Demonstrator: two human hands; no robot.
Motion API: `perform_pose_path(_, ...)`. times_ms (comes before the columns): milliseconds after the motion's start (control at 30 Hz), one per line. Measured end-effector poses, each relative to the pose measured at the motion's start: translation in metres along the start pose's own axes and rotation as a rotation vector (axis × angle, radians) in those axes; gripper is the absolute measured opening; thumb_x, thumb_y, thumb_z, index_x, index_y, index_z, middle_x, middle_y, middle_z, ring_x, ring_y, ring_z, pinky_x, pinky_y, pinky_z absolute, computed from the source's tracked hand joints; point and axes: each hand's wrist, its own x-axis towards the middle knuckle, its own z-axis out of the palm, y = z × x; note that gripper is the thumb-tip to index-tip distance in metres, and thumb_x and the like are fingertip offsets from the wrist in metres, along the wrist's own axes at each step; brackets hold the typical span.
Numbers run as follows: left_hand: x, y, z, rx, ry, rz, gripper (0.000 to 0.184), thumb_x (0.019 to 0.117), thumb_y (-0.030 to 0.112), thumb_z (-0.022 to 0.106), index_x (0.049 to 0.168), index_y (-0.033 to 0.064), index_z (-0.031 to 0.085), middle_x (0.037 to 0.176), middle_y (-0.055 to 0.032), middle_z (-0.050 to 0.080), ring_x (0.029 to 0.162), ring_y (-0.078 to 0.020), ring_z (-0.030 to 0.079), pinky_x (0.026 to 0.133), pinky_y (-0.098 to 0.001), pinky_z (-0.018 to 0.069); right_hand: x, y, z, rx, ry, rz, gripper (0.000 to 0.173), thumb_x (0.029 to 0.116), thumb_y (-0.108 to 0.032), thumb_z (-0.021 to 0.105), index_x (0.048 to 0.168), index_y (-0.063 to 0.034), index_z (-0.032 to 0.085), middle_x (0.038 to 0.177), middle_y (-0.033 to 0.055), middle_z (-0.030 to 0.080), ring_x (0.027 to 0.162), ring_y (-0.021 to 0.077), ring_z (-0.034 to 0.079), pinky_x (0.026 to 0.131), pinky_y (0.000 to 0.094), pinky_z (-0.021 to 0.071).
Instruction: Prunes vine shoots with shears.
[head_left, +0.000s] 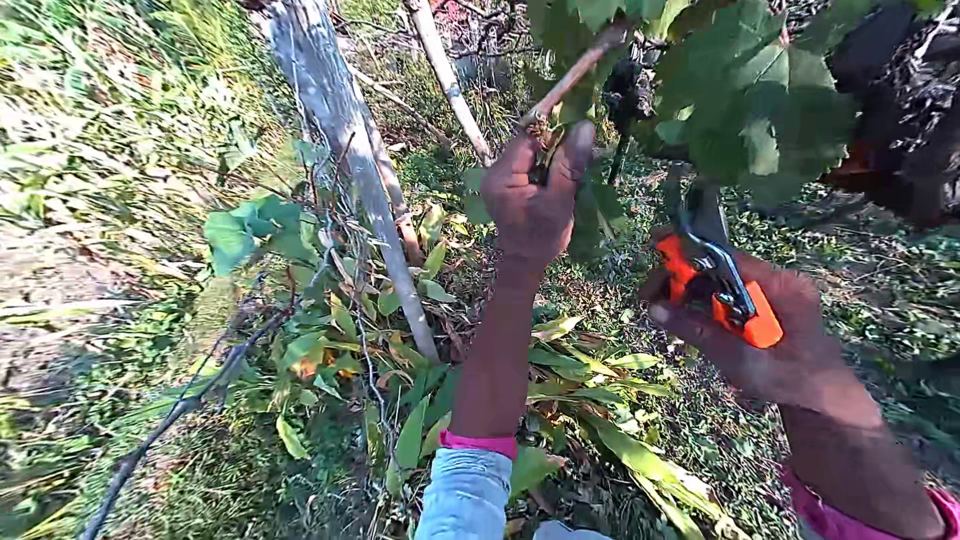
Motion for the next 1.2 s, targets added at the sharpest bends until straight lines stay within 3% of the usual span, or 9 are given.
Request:
perform_pose_path(167,-0.009,0.007,-0.013,0.574,-0.188,-0.19,0.02,0.0954,0.021,0.068,0.093,0.0017,0.073,0.078,-0.0056,0.071,0.07,-0.0093,0.066,0.068,-0.0323,0.0558,0.023,-0.02,0.007,-0.346,0.097,-0.038,0.049,0.0914,-0.027,0.067,0.135,-0.0052,0.063,0.098,-0.0004,0.074,0.079,0.0013,0.066,0.068,0.0233,0.0581)
perform_pose_path(300,-0.018,0.019,-0.024,0.531,-0.218,-0.177,0.022,0.0953,0.023,0.07,0.097,0.0019,0.073,0.085,-0.0042,0.072,0.077,-0.0036,0.067,0.073,-0.0249,0.0563,0.056,-0.028,0.026,-0.445,0.211,-0.157,0.045,0.092,-0.021,0.07,0.131,0.0005,0.063,0.098,0.0121,0.072,0.083,0.0156,0.069,0.073,0.0354,0.0589)
perform_pose_path(400,-0.026,0.024,-0.03,0.316,-0.188,-0.153,0.037,0.0935,0.012,0.067,0.125,-0.0062,0.061,0.117,-0.0131,0.069,0.096,-0.0075,0.068,0.083,-0.0264,0.0578,0.086,-0.018,0.047,-0.34,0.354,-0.3,0.046,0.0919,-0.025,0.075,0.119,0.0104,0.064,0.097,0.0165,0.072,0.088,0.0142,0.069,0.083,0.0327,0.0587)
perform_pose_path(467,-0.025,0.027,-0.032,0.167,-0.194,-0.145,0.049,0.0998,0.011,0.06,0.141,-0.0068,0.041,0.137,-0.0156,0.054,0.093,-0.0095,0.066,0.074,-0.0272,0.0608,0.1,-0.017,0.054,-0.263,0.412,-0.344,0.04,0.0931,-0.024,0.075,0.11,0.0108,0.066,0.095,0.0134,0.073,0.088,0.0078,0.07,0.084,0.027,0.0595)
perform_pose_path(533,-0.021,0.029,-0.034,0.097,-0.189,-0.141,0.043,0.1051,0.014,0.053,0.141,-0.0056,0.039,0.132,-0.0141,0.057,0.076,-0.0092,0.063,0.062,-0.028,0.058,0.107,-0.022,0.055,-0.183,0.409,-0.326,0.037,0.0938,-0.021,0.074,0.114,0.0092,0.065,0.102,0.0074,0.072,0.096,0.001,0.067,0.09,0.0215,0.0568)
perform_pose_path(600,-0.015,0.032,-0.037,0.137,-0.198,-0.119,0.037,0.1075,0.017,0.048,0.136,-0.0062,0.043,0.124,-0.0135,0.06,0.077,-0.0101,0.065,0.063,-0.0292,0.0592,0.109,-0.025,0.055,-0.108,0.397,-0.333,0.039,0.0944,-0.017,0.072,0.121,0.0109,0.062,0.109,0.0062,0.072,0.104,-0.0014,0.066,0.096,0.0198,0.0546)
perform_pose_path(833,-0.019,0.045,-0.017,0.188,-0.04,-0.142,0.032,0.1085,0.017,0.044,0.129,-0.0066,0.05,0.123,-0.0118,0.06,0.108,-0.0107,0.062,0.091,-0.0291,0.0565,0.118,-0.029,0.079,0.157,0.544,-0.304,0.028,0.0924,-0.008,0.074,0.112,0.0095,0.064,0.1,0.0043,0.073,0.095,0.004,0.07,0.089,0.0251,0.0597)
perform_pose_path(1033,-0.021,0.047,-0.013,0.137,-0.045,-0.136,0.027,0.1105,0.015,0.038,0.113,-0.0014,0.06,0.097,-0.0021,0.063,0.087,-0.0056,0.063,0.079,-0.0264,0.0565,0.112,-0.022,0.075,0.186,0.547,-0.375,0.028,0.0898,-0.004,0.075,0.109,0.0106,0.062,0.1,0.0082,0.072,0.096,0.0086,0.07,0.089,0.0286,0.0605)
perform_pose_path(1200,-0.019,0.05,-0.011,-0.057,0.03,-0.438,0.035,0.1088,0.014,0.033,0.115,0.0009,0.065,0.102,0.0008,0.067,0.094,-0.0037,0.064,0.087,-0.026,0.0551,0.098,-0.019,0.053,0.038,0.36,-0.487,0.038,0.0872,-0.005,0.076,0.115,0.0162,0.061,0.104,0.0153,0.072,0.098,0.0116,0.07,0.09,0.0296,0.06)
